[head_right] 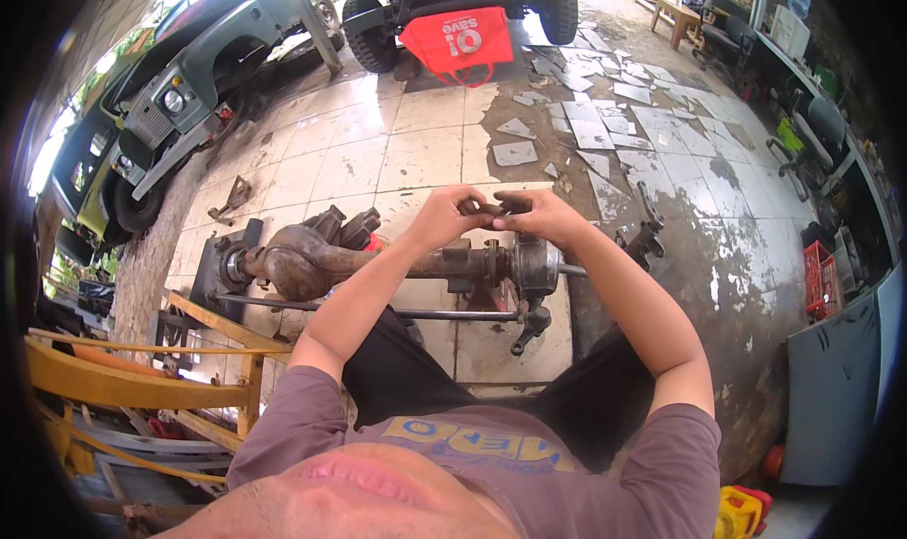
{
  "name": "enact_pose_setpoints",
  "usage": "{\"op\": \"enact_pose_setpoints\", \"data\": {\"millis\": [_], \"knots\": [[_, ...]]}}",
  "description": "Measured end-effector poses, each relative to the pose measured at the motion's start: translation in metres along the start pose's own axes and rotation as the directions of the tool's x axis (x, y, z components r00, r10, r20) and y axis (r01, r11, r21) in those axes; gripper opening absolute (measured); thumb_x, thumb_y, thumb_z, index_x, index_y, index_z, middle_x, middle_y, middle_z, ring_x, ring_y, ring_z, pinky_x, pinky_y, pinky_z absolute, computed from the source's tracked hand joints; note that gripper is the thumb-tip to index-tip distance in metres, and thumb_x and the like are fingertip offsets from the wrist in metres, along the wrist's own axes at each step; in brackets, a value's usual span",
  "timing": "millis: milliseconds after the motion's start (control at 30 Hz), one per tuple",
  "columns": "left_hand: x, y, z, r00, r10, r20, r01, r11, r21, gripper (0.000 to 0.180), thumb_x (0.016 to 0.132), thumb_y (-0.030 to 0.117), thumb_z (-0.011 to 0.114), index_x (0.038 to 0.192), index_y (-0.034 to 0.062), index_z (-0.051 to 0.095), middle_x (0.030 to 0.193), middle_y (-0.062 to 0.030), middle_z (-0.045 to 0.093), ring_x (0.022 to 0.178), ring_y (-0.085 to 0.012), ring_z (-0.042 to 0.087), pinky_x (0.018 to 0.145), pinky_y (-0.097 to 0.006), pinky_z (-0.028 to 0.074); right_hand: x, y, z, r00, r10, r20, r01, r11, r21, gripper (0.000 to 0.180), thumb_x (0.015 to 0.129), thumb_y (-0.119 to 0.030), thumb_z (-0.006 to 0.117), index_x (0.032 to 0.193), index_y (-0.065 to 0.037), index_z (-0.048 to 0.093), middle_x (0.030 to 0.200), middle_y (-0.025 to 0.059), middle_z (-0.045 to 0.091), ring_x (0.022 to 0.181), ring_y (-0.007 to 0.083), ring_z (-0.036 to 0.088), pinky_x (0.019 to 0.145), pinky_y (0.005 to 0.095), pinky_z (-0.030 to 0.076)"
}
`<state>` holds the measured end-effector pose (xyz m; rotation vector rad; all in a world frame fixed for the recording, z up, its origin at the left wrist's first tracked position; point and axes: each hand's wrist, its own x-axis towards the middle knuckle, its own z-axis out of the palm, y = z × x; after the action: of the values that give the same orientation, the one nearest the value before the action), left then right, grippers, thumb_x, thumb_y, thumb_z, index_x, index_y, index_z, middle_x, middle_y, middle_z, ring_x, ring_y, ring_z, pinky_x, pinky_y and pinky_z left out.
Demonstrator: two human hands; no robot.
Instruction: The person sits on the floor and works on a vehicle axle assembly clamped in a bench vise. They repeatedly insert and remove a small metal clip or retaining ring from the axle housing using both hands, adjusting the part's position multiple times.
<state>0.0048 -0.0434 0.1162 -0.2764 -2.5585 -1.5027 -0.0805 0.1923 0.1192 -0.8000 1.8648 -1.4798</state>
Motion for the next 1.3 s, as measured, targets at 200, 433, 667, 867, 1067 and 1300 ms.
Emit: {"op": "enact_pose_setpoints", "data": {"millis": [200, 433, 667, 867, 1067, 1300], "knots": [[0.007, -0.034, 0.015, 0.986, 0.136, 0.094, -0.147, 0.982, 0.122, 0.024, 0.083, 0.010, 0.087, 0.101, 0.0028, 0.073, 0.081, -0.0054, 0.072, 0.072, -0.0109, 0.067, 0.067, -0.028, 0.055, 0.017, 0.027, 0.002, 0.977, -0.123, 0.173, 0.192, 0.859, -0.475, 0.038, 0.103, -0.037, 0.070, 0.120, -0.002, 0.075, 0.101, 0.0094, 0.075, 0.092, 0.0128, 0.064, 0.085, 0.0354, 0.053], [0.007, -0.040, 0.031, 0.970, 0.114, 0.213, -0.160, 0.964, 0.212, 0.031, 0.084, 0.026, 0.089, 0.098, 0.0028, 0.073, 0.083, -0.0094, 0.071, 0.076, -0.0176, 0.069, 0.070, -0.033, 0.055, 0.008, 0.051, -0.008, 0.993, 0.041, 0.114, 0.023, 0.860, -0.510, 0.030, 0.100, -0.031, 0.074, 0.118, -0.006, 0.078, 0.088, 0.0112, 0.076, 0.079, 0.0126, 0.061, 0.079, 0.0348, 0.053], [-0.003, -0.023, 0.042, 0.965, 0.101, 0.240, -0.176, 0.931, 0.319, 0.037, 0.085, 0.037, 0.087, 0.104, 0.0071, 0.074, 0.088, -0.0116, 0.073, 0.082, -0.0271, 0.071, 0.076, -0.039, 0.055, -0.016, 0.041, -0.012, 0.996, 0.085, 0.030, -0.076, 0.974, -0.213, 0.027, 0.095, -0.007, 0.076, 0.121, -0.002, 0.079, 0.105, 0.0070, 0.082, 0.095, 0.0095, 0.071, 0.090, 0.0276, 0.056], [-0.008, -0.027, 0.051, 0.969, 0.123, 0.215, -0.209, 0.873, 0.442, 0.037, 0.088, 0.038, 0.081, 0.113, 0.0114, 0.075, 0.094, -0.0099, 0.075, 0.089, -0.0310, 0.072, 0.079, -0.043, 0.057, -0.011, 0.057, -0.056, 0.994, 0.082, 0.072, -0.055, 0.946, -0.318, 0.030, 0.096, -0.011, 0.074, 0.125, -0.002, 0.077, 0.107, 0.0105, 0.082, 0.095, 0.0135, 0.073, 0.090, 0.0321, 0.056], [-0.020, -0.042, 0.045, 0.921, 0.034, 0.389, -0.302, 0.694, 0.654, 0.039, 0.090, 0.044, 0.076, 0.116, 0.0141, 0.075, 0.100, -0.0093, 0.076, 0.096, -0.0319, 0.073, 0.082, -0.046, 0.058, -0.028, 0.053, -0.081, 0.976, 0.207, -0.067, -0.183, 0.620, -0.763, 0.034, 0.092, -0.014, 0.069, 0.124, -0.012, 0.077, 0.116, 0.0200, 0.076, 0.108, 0.0409, 0.072, 0.095, 0.0454, 0.057], [-0.017, -0.038, 0.056, 0.874, -0.077, 0.480, -0.337, 0.615, 0.713, 0.040, 0.092, 0.045, 0.075, 0.118, 0.0153, 0.075, 0.102, -0.0085, 0.076, 0.101, -0.0311, 0.073, 0.087, -0.046, 0.058, 0.001, 0.140, -0.080, 0.971, 0.238, 0.008, -0.111, 0.482, -0.869, 0.046, 0.092, -0.010, 0.056, 0.135, -0.009, 0.070, 0.122, 0.0231, 0.074, 0.115, 0.0425, 0.069, 0.101, 0.0474, 0.054]]}}
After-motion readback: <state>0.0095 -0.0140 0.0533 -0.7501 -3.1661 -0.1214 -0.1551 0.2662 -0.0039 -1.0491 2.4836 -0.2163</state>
